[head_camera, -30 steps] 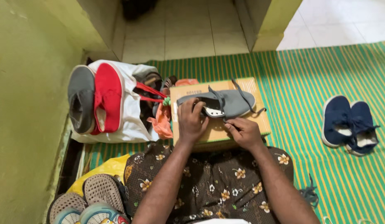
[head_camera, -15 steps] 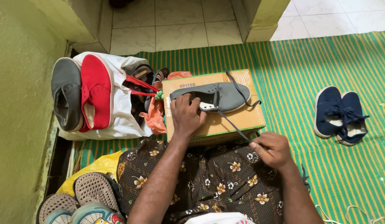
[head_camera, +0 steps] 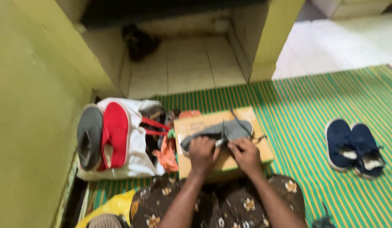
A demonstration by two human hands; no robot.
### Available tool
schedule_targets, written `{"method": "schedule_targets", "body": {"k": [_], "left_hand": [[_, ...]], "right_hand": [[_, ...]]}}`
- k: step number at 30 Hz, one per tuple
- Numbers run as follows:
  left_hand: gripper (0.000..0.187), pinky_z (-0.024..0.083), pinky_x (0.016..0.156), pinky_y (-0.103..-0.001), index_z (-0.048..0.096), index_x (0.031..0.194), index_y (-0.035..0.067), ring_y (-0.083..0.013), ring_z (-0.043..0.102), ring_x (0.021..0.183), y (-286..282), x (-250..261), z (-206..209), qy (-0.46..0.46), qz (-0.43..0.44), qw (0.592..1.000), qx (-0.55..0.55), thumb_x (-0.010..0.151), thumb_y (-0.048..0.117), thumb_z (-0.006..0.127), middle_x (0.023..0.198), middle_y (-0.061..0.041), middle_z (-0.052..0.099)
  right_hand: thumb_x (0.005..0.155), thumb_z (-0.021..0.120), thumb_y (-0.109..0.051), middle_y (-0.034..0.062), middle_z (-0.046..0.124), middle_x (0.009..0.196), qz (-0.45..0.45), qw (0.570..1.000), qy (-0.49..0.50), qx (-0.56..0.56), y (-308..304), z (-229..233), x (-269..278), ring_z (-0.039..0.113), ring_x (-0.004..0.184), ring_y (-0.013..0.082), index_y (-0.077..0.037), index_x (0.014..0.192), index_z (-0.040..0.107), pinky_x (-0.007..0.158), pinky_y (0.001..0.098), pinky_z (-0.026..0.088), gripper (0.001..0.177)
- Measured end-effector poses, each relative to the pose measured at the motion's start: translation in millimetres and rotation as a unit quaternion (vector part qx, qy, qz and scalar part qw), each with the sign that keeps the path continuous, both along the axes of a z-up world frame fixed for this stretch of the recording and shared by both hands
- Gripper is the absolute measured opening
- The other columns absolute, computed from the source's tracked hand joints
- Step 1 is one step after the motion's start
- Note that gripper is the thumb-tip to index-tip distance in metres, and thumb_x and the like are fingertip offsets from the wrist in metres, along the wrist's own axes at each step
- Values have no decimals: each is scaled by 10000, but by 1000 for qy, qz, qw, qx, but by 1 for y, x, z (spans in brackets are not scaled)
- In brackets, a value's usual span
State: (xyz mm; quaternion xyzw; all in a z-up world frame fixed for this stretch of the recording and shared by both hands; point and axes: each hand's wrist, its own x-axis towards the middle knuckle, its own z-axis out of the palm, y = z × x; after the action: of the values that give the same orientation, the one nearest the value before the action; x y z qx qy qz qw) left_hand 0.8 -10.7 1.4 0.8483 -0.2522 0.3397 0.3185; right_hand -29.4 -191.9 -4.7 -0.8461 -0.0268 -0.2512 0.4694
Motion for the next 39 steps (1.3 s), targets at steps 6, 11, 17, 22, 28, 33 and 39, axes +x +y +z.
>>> {"method": "schedule_targets", "body": {"k": [6, 11, 17, 22, 28, 33, 39], "left_hand": [[173, 402, 667, -434, 647, 815, 108, -290, 572, 767, -3, -12, 7, -7, 11, 1000, -22, 789, 179, 803, 779, -62, 568], [161, 403, 655, -435, 652, 824, 104, -293, 576, 770, -1, -11, 11, -15, 30, 999, -28, 802, 168, 798, 785, -66, 571], [158, 401, 651, -435, 653, 821, 103, -289, 579, 769, -2, -14, 12, -12, 24, 999, -22, 800, 165, 797, 792, -61, 583], [192, 422, 692, -424, 696, 953, 83, -254, 608, 812, -6, -24, 18, -13, 40, 999, -28, 793, 145, 782, 873, -58, 643], [268, 448, 736, -416, 729, 1122, 104, -241, 640, 841, -14, -25, 30, -53, -30, 998, -17, 854, 106, 734, 921, -43, 683], [209, 458, 643, -432, 748, 1045, 117, -276, 670, 756, -16, -10, 32, 16, -42, 999, -15, 837, 105, 727, 802, -63, 683], [173, 530, 665, -433, 735, 967, 95, -321, 689, 769, -23, 9, 27, 69, -16, 993, -90, 797, 84, 708, 876, -86, 715]], "right_hand": [[848, 766, -103, 70, 721, 818, 79, 997, -10, 8, -15, -17, -21, 695, 713, 192, -25, 900, 773, 638, 300, 539, 94], [827, 768, -97, 65, 728, 797, 108, 994, -3, -29, -45, -11, -48, 707, 722, 177, -16, 835, 760, 658, 294, 553, 82], [814, 779, -152, 65, 725, 799, 106, 990, 31, -91, -76, 8, -71, 709, 705, 182, -29, 860, 784, 643, 307, 557, 132], [880, 732, -266, 32, 760, 876, 89, 976, 173, -97, -57, 23, -57, 734, 798, 172, -73, 941, 794, 709, 332, 597, 212], [785, 810, -325, 27, 746, 1056, 25, 970, 234, -65, -20, 37, -32, 748, 894, 204, -205, 1371, 634, 790, 347, 586, 624], [792, 804, -272, 70, 778, 971, 8, 979, 67, -190, -2, 35, -5, 730, 842, 258, -158, 1118, 794, 741, 351, 572, 346], [829, 750, -231, 67, 747, 834, 6, 998, 29, -53, -4, 17, 29, 720, 683, 235, -84, 905, 791, 582, 338, 552, 170]]}}
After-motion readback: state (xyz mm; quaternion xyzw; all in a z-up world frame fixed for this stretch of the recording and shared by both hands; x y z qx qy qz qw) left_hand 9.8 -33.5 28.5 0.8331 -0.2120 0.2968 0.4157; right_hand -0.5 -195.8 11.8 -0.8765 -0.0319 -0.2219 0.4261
